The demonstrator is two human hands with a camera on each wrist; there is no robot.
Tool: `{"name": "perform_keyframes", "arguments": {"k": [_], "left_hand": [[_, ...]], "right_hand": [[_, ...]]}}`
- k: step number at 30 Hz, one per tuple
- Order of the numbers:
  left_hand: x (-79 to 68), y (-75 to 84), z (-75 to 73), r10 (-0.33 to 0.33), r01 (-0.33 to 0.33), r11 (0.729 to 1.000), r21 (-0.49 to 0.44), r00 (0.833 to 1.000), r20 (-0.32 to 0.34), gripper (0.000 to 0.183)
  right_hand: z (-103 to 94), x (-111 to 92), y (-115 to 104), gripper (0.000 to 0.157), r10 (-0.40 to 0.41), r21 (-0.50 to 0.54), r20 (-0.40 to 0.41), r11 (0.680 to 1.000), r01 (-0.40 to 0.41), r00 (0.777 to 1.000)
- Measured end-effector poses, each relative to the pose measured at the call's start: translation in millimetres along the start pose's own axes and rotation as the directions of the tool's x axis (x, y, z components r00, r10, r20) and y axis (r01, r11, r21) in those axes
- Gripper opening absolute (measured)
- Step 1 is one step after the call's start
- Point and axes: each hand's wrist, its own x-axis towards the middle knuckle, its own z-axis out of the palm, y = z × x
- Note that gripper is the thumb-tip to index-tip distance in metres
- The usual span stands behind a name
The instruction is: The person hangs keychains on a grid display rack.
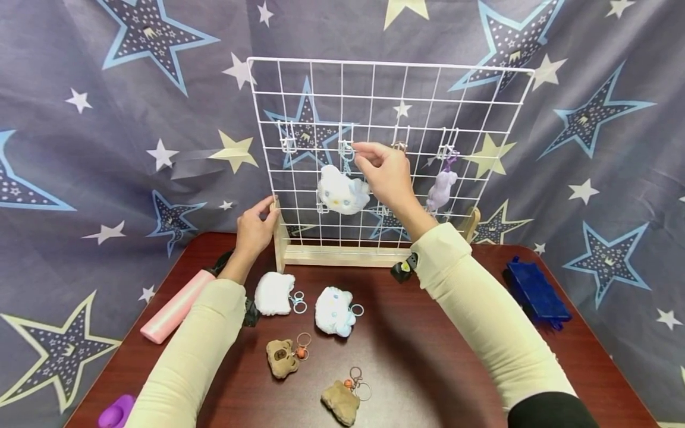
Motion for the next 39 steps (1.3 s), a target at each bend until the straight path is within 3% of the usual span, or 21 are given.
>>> {"name": "perform_keyframes", "arguments": {"k": [7, 17, 30, 39], "left_hand": [[-0.2, 0.2, 0.0, 0.002, -0.002, 1.000, -0.012, 1.000, -0.003, 0.035], [1.3, -2.2, 1.4, -0.007, 0.007, 1.000, -0.006, 1.000, 0.001, 0.036], [2.1, 1.6, 0.0, -0.001, 0.001, 1.000, -0.013, 1.000, -0.007, 0.037], [1.6, -1.3, 2.0, -0.008, 0.008, 1.000, -0.010, 1.000, -0.002, 0.036]], "right_hand": [[-5.1, -8.8, 7.3, 0.023, -0.036, 0.007, -0.006, 0.999, 0.036, 0.999], [-5.6, -31.4, 32.1, 0.022, -0.111, 0.082, 0.072, 0.991, 0.105, 0.991], [-10.0, -59.8, 64.8, 0.019, -0.095, 0.093, 0.109, 0.992, 0.085, 0.989], [-7.1, -80.7, 81.3, 0.017, -0.083, 0.048, 0.191, 0.996, 0.075, 0.978]]}}
